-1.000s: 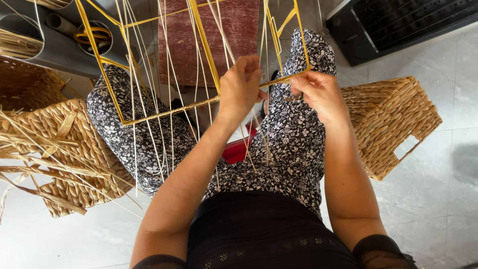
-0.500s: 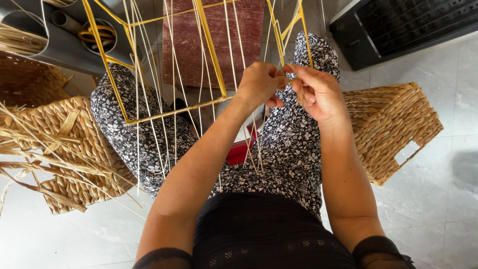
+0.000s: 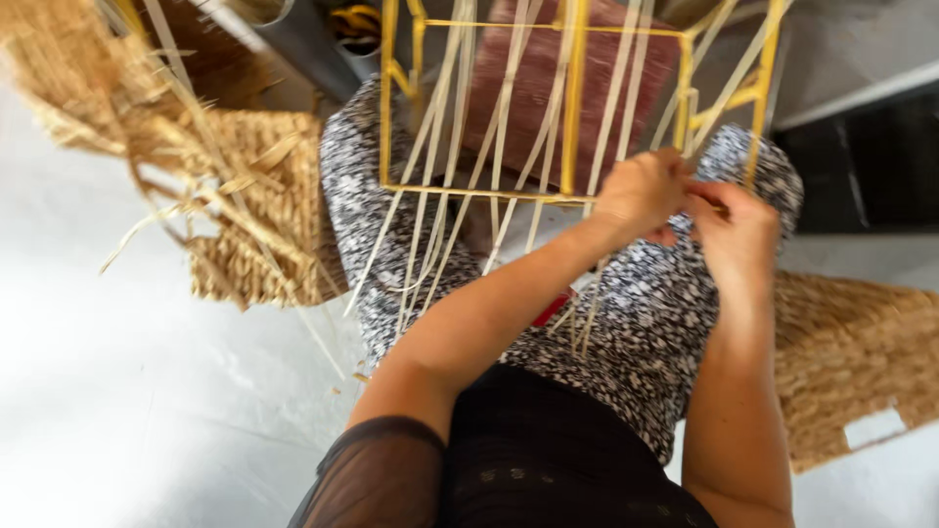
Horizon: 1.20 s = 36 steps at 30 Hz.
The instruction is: The person sits on the floor, moves woven baskets aside, picks up a bundle of thin rattan strips, and turns on a floor fan. They then weave the strips one by one through a yellow metal frame resting across their lap, threading and tightening each strip around the frame bars.
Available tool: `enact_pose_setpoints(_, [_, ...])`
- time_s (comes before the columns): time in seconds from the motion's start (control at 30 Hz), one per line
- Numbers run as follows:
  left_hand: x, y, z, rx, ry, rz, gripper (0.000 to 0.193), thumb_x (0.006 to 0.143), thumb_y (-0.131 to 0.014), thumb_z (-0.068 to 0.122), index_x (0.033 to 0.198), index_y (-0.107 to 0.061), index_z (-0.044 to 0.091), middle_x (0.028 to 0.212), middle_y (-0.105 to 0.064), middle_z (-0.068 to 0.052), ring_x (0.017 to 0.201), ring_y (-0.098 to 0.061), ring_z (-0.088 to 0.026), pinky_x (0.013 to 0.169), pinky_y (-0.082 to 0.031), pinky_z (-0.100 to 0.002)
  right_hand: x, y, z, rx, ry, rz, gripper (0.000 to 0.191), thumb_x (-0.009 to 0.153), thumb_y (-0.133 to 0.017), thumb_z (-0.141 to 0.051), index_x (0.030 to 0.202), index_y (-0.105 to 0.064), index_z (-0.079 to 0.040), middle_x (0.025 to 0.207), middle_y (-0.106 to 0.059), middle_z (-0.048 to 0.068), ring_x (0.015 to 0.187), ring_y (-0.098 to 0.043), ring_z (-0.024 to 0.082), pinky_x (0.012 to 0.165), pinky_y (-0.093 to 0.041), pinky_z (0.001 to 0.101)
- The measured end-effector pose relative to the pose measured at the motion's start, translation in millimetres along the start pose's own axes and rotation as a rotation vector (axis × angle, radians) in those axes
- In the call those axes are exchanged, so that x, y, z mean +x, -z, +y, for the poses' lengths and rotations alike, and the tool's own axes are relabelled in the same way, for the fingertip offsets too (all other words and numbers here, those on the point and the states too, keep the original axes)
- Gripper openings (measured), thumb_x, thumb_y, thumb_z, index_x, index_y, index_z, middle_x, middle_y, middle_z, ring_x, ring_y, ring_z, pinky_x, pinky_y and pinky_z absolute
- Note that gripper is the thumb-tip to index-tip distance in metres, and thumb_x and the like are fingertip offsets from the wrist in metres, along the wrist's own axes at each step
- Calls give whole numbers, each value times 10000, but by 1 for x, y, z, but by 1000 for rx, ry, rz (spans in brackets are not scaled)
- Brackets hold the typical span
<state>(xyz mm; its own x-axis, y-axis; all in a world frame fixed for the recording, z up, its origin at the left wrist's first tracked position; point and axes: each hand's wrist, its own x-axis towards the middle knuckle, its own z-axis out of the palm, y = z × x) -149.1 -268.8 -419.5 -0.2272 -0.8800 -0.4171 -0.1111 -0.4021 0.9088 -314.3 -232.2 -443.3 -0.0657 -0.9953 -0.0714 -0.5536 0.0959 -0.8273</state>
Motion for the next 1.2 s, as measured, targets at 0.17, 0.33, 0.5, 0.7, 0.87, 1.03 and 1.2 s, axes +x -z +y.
enact_pose_setpoints(0.17, [-2, 4, 6, 63, 55, 31, 218, 970, -550, 110, 1127, -581, -39, 865, -780, -224, 507, -771, -224, 410, -639, -310, 6, -7, 17, 55, -23, 73, 112, 998, -747, -52, 1069, -740, 34, 845, -703, 56, 690, -587, 83, 610, -449, 236])
enact_pose_setpoints(0.33, [-17, 16, 14, -30, 104, -18, 335, 981, -547, 113, 1270, -531, -57, 948, -762, -247, 529, -762, -253, 472, -650, -334, 10, -20, 30, 231, 63, 103, 89, 1003, -722, -32, 1039, -706, 47, 906, -738, 31, 791, -691, 79, 714, -520, 216])
enact_pose_setpoints(0.5, [-67, 57, -19, -143, -442, 97, 494, 970, -630, 65, 1445, -498, 58, 1285, -675, -165, 880, -752, -217, 707, -665, -321, 5, -23, 30, 106, 94, 188, 79, 1027, -742, -9, 1074, -727, 53, 909, -724, 73, 757, -624, 78, 645, -452, 221])
enact_pose_setpoints(0.7, [-128, 231, -100, 298, -526, 1031, 245, 1020, -686, 39, 1254, -680, 110, 1059, -764, -27, 807, -775, -166, 675, -604, -276, 6, -25, 23, 245, 49, 167, 130, 1002, -736, 15, 1114, -671, 4, 921, -705, 46, 729, -626, 64, 572, -444, 198])
enact_pose_setpoints(0.87, [-177, 348, -168, 622, -128, 1436, 370, 891, -829, 127, 1159, -596, 24, 1094, -660, -147, 889, -695, -266, 746, -578, -385, 8, -26, 20, 292, 31, 158, 123, 1008, -727, 22, 1113, -669, -5, 943, -700, 42, 776, -655, 64, 589, -460, 192])
enact_pose_setpoints(1.03, [-190, 380, -225, 560, 108, 1313, 156, 880, -832, 167, 930, -739, 53, 858, -739, -93, 788, -685, -262, 728, -536, -402, 8, -23, 22, 343, 6, 136, 110, 1017, -717, 10, 1111, -666, -15, 962, -705, 36, 824, -690, 63, 598, -459, 182])
enact_pose_setpoints(1.2, [-204, 391, -238, 56, -51, 1380, 162, 877, -779, 157, 942, -732, 16, 800, -723, -35, 672, -640, -108, 611, -522, -266, 12, -21, 25, 358, -18, 133, 115, 1012, -727, 17, 1105, -666, -14, 927, -686, 32, 795, -663, 73, 574, -435, 191])
